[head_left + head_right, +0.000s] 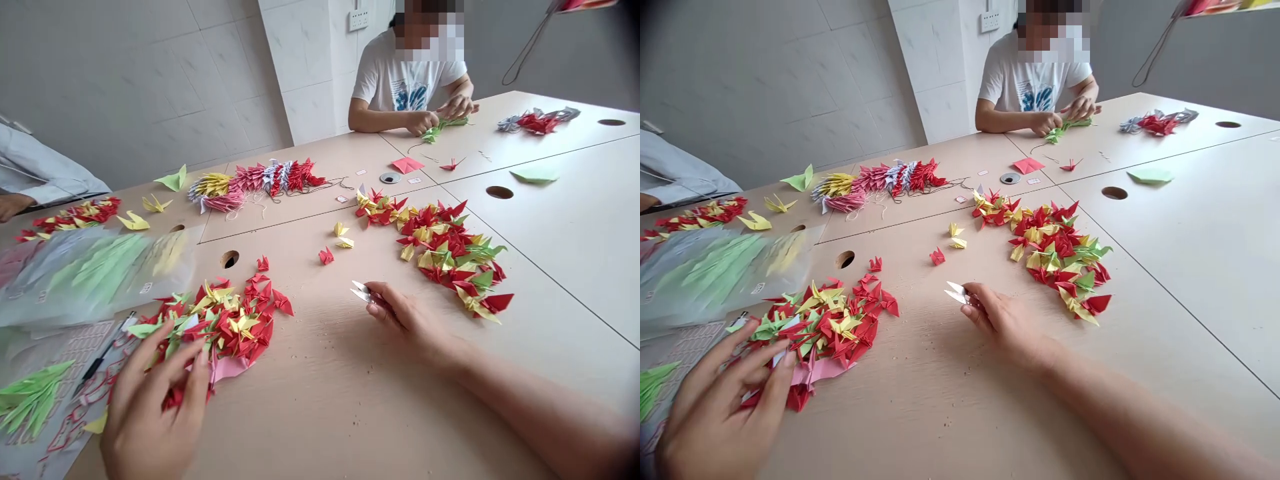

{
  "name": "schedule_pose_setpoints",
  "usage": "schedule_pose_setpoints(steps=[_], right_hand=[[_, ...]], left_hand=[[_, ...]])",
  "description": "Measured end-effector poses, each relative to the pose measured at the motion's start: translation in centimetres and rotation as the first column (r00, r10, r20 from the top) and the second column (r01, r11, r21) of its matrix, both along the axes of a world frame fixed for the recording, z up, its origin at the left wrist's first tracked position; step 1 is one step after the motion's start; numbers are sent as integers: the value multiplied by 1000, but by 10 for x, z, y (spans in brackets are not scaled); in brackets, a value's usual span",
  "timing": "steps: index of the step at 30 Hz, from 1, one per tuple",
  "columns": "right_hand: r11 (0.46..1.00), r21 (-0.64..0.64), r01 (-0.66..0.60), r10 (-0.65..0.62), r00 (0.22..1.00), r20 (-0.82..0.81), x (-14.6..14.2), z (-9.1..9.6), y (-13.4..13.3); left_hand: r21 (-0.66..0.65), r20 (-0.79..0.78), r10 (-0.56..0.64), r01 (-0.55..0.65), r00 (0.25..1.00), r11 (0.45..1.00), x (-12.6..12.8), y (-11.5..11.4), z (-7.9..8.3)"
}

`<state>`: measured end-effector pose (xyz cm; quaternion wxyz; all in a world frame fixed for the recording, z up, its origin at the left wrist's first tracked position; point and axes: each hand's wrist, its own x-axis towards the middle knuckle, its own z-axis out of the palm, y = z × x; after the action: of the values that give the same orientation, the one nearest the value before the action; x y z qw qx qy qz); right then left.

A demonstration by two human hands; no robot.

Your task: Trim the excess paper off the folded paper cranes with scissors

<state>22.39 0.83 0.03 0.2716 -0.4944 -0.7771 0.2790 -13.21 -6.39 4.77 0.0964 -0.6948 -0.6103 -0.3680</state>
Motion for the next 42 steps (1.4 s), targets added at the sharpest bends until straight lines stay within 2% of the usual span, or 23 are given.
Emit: schedule_pose_setpoints(steps=[2,4,6,8,11,13,14,16,18,20,22,25,28,32,34,36,40,42], right_hand=[[1000,22,-1,0,1000,22,-2,3,-3],[1000,27,-15,13,998,58,-5,6,-6],[1000,14,-19,17,994,106,-7,11,-8],[1000,-13,0,2,987,159,-6,17,-9],[997,-62,54,-39,972,232,-3,25,-7],[992,-82,91,-66,962,265,-3,28,-1],[991,-85,105,-79,959,273,-4,28,5],[990,-76,122,-98,958,271,-11,27,21],[990,-60,130,-111,960,256,-22,25,42],[991,-44,126,-112,964,239,-36,23,66],[993,-29,113,-103,968,229,-50,22,87],[996,-20,91,-85,972,218,-63,23,98],[997,-1,72,-71,986,153,-65,25,73],[999,23,-27,28,999,-33,-55,31,13],[998,29,-62,66,990,-127,-49,33,-12],[996,26,-84,87,978,-188,-47,32,-28],[991,-13,-131,123,954,-274,-50,28,-45],[988,-51,-148,127,947,-296,-51,28,-49]], left_hand=[[-27,-49,-185,184,981,983,14,-9,-4],[-107,0,-403,401,915,910,34,-15,-12],[-148,71,-570,574,818,805,56,-17,-23],[-172,132,-641,654,756,737,75,-14,-34],[-240,253,-737,779,627,580,90,-3,-46],[-303,428,-671,796,605,524,91,5,-49],[-341,531,-577,780,620,524,90,10,-49],[-437,710,-309,740,633,511,86,18,-47],[-487,821,-35,732,569,476,82,26,-43],[-469,879,142,766,456,440,79,32,-42],[-426,904,218,798,367,426,78,35,-41],[-375,924,239,832,299,409,79,35,-40],[-315,932,304,855,198,411,80,34,-37],[-168,897,440,891,-39,421,82,38,-32],[-99,888,445,900,-113,424,83,41,-31],[-87,887,444,897,-128,433,84,42,-30],[-126,888,453,907,-77,401,87,40,-28],[-146,886,460,902,-64,405,87,40,-26]])
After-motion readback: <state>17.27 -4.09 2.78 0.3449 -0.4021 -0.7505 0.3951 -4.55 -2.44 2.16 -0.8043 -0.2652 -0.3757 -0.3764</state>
